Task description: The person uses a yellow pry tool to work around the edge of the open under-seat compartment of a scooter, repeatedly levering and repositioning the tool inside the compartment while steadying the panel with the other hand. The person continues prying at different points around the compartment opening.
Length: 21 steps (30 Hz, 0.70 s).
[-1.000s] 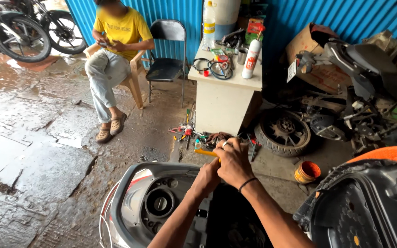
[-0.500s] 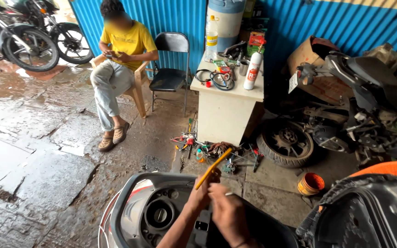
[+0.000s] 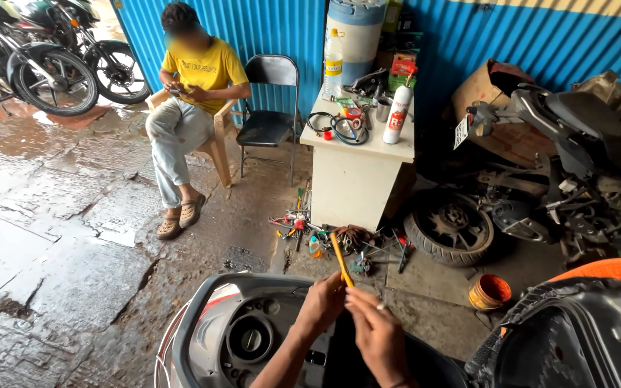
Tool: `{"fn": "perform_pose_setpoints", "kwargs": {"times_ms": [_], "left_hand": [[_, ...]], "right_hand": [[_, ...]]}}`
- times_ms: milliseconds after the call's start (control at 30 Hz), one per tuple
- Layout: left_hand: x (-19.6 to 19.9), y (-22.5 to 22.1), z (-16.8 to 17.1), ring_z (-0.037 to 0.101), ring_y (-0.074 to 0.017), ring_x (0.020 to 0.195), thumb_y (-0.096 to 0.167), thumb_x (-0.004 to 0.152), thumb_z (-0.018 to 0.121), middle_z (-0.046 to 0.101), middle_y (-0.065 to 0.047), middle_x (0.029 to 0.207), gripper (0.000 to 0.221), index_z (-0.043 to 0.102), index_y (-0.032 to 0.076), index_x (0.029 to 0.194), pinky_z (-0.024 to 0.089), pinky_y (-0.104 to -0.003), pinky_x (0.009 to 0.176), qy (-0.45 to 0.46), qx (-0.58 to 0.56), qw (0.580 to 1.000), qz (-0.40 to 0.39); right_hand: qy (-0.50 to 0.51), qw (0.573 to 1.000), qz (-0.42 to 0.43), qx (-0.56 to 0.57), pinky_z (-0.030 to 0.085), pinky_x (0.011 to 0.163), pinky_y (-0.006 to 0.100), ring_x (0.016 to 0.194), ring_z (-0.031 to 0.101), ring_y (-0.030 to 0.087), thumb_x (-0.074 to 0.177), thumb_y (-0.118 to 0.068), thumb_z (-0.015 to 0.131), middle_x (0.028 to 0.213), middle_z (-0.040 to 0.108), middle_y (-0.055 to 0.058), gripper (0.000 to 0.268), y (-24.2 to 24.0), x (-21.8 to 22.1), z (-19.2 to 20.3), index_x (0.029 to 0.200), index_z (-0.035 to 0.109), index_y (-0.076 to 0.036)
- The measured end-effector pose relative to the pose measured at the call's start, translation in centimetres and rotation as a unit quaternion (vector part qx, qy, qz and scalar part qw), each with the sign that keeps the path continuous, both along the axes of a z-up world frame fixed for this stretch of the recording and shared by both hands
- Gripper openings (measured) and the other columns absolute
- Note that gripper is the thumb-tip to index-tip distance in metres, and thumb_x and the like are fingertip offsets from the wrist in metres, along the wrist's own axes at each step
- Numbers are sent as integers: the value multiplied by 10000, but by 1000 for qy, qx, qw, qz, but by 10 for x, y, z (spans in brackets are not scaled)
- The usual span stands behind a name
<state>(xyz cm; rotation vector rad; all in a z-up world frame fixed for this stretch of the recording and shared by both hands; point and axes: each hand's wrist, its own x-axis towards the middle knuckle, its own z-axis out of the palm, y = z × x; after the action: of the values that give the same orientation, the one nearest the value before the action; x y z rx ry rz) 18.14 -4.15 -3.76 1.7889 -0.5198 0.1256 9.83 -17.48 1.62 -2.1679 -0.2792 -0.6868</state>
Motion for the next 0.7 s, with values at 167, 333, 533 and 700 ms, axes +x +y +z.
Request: {"fn": "perform_pose_setpoints", "kwargs": {"times_ms": [167, 333, 533, 700], "left_hand": [[-14, -8, 13, 684, -448, 792, 179, 962, 666, 702, -219, 827, 152, 660, 34, 1008, 531, -483, 649, 24, 23, 998, 48], [-13, -10, 11, 678, -460, 834, 160, 997, 630, 699, -245, 885, 162, 674, 14, 1051, 528, -479, 684, -105, -6, 992, 67], [-1, 11, 22, 710, -418, 778, 79, 887, 578, 695, -233, 830, 225, 703, 41, 1070, 546, -452, 679, -20, 40, 998, -37], [35, -3, -59, 695, -391, 871, 108, 931, 591, 698, -216, 878, 158, 684, 37, 1037, 534, -442, 739, -23, 110, 994, -8]], "right_hand": [[110, 969, -74, 209, 627, 766, 279, 895, 770, 154, 925, -116, 679, 1129, 765, 109, 279, -31, 24, 1, 1192, 713, -42], [182, 841, -71, 504, 598, 719, 252, 777, 708, 124, 883, -158, 805, 969, 746, 100, 272, -47, 93, -30, 1099, 765, 2], [260, 947, -88, 165, 510, 629, 317, 705, 679, 191, 977, -269, 673, 892, 798, 106, 264, -16, 131, -3, 1066, 798, -54], [148, 982, -38, -112, 549, 762, 397, 853, 720, 287, 941, -307, 665, 969, 760, 152, 290, 27, 122, 6, 1103, 766, -89]]}}
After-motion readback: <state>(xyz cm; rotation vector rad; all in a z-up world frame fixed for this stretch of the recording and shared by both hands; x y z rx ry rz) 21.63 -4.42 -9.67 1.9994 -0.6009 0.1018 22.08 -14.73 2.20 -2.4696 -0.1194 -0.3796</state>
